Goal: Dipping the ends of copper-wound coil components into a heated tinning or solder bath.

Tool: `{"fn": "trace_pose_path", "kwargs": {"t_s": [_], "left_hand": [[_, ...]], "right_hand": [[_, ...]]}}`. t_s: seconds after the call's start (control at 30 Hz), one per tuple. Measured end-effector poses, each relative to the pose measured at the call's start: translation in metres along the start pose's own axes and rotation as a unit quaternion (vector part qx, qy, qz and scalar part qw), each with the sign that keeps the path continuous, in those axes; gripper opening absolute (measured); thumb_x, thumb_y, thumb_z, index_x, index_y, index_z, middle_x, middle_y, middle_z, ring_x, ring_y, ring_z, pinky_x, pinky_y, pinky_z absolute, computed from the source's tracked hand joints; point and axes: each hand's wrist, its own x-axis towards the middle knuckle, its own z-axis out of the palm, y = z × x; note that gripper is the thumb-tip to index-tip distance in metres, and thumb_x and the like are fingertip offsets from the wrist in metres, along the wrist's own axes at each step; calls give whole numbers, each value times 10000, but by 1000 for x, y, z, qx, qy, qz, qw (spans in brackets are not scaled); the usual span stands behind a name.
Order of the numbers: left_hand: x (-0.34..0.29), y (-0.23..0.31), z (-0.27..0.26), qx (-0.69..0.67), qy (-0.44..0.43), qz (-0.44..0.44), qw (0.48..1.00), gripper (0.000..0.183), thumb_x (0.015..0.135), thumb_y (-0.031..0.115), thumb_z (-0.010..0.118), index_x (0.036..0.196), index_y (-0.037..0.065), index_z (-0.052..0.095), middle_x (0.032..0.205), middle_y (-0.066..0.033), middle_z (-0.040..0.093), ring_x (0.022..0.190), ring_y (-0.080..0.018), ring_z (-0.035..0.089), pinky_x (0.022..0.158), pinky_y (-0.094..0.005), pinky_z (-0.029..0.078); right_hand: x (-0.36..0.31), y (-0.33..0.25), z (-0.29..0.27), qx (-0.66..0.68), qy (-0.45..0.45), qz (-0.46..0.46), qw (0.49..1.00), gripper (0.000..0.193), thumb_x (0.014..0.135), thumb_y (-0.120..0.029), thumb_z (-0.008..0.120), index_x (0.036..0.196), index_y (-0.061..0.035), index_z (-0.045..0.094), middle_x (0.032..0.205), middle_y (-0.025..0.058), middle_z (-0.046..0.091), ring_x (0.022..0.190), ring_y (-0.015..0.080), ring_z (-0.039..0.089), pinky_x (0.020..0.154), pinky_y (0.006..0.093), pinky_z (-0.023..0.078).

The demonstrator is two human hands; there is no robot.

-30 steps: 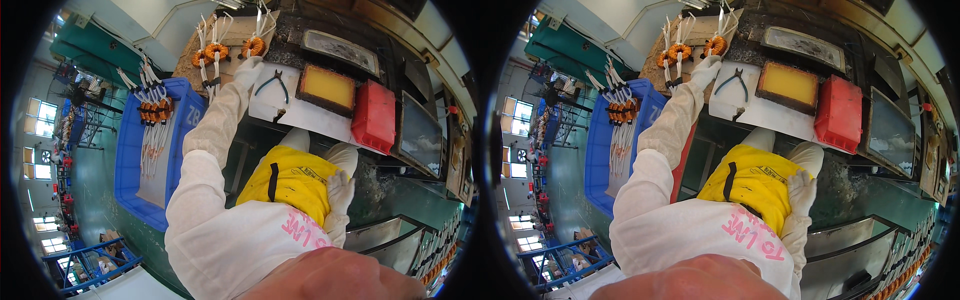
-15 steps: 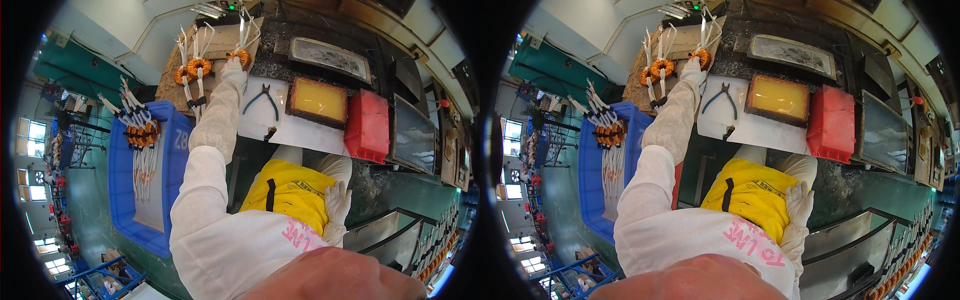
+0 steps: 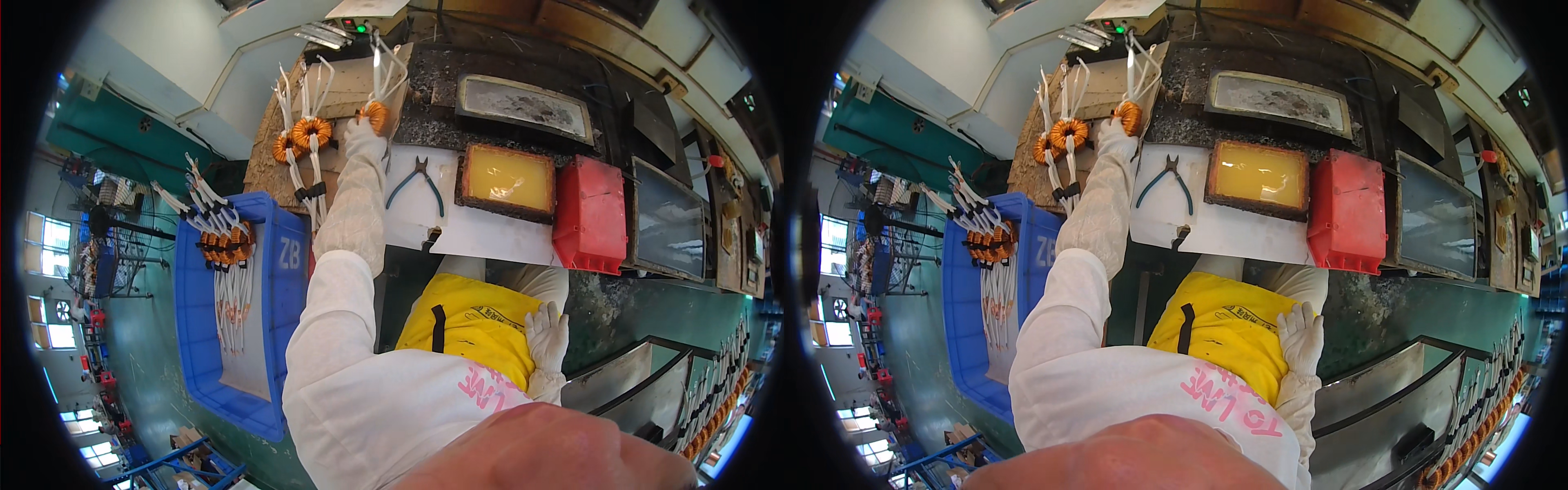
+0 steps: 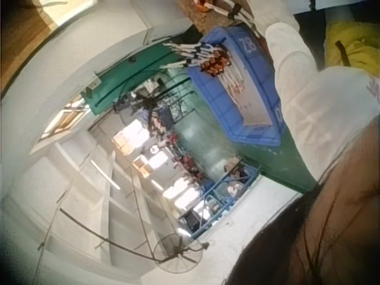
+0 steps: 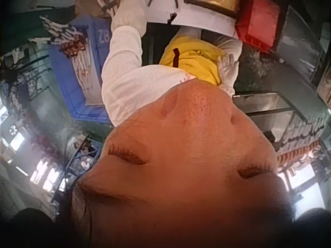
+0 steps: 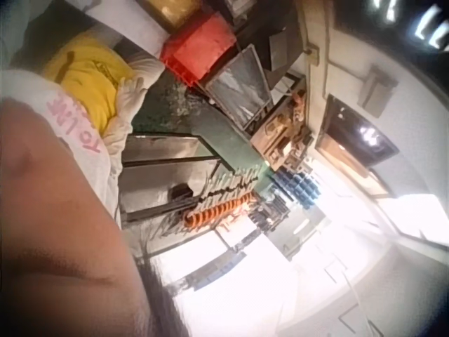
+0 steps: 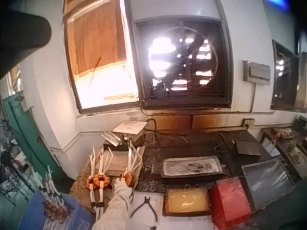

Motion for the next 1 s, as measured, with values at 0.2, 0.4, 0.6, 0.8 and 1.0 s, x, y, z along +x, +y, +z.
{"fn": "trace_pose_path", "kwargs": {"t_s": [0.2, 0.4, 0.6, 0.8, 1.0], "left_hand": [[-8, -29, -23, -131, 56, -6, 990, 666, 725, 298, 756, 1308, 41, 565, 1370, -177, 514, 1212, -363, 557, 1053, -401, 447], [-58, -34, -62, -245, 44, 50, 967, 693, 697, 264, 782, 1302, 11, 558, 1335, -159, 533, 1199, -330, 573, 1034, -367, 445], [-141, -4, -125, -400, -99, 115, 904, 602, 751, 125, 766, 1298, -22, 561, 1195, -99, 654, 1079, -208, 639, 957, -332, 491], [-252, 58, -177, -513, -501, 143, 682, 555, 802, -14, 695, 1333, -52, 542, 1219, -118, 667, 1113, -218, 641, 1015, -345, 489], [-318, 77, -61, -422, -752, 65, 501, 631, 750, -58, 718, 1350, -40, 522, 1279, -110, 625, 1206, -206, 587, 1058, -338, 448]], "right_hand": [[-1, 2, 0, 3, -15, 7, 1000, 422, 1047, -403, 490, 1309, -79, 556, 1235, 115, 652, 1055, 254, 664, 1070, 479, 469], [-2, -1, -4, -3, -10, 5, 1000, 424, 1048, -389, 494, 1331, -77, 542, 1228, 117, 650, 1071, 251, 660, 1054, 475, 484], [-5, -2, -2, -16, -97, 29, 995, 479, 1029, -373, 535, 1382, -50, 494, 1327, 154, 587, 1105, 279, 633, 1030, 455, 493], [-27, -18, 37, -33, -210, -37, 976, 548, 1003, -369, 581, 1432, -50, 459, 1400, 152, 552, 1099, 267, 634, 1035, 439, 482], [-67, -39, 40, -63, -277, -111, 952, 542, 994, -367, 601, 1415, -48, 482, 1284, 103, 621, 952, 201, 634, 921, 407, 522]]}}
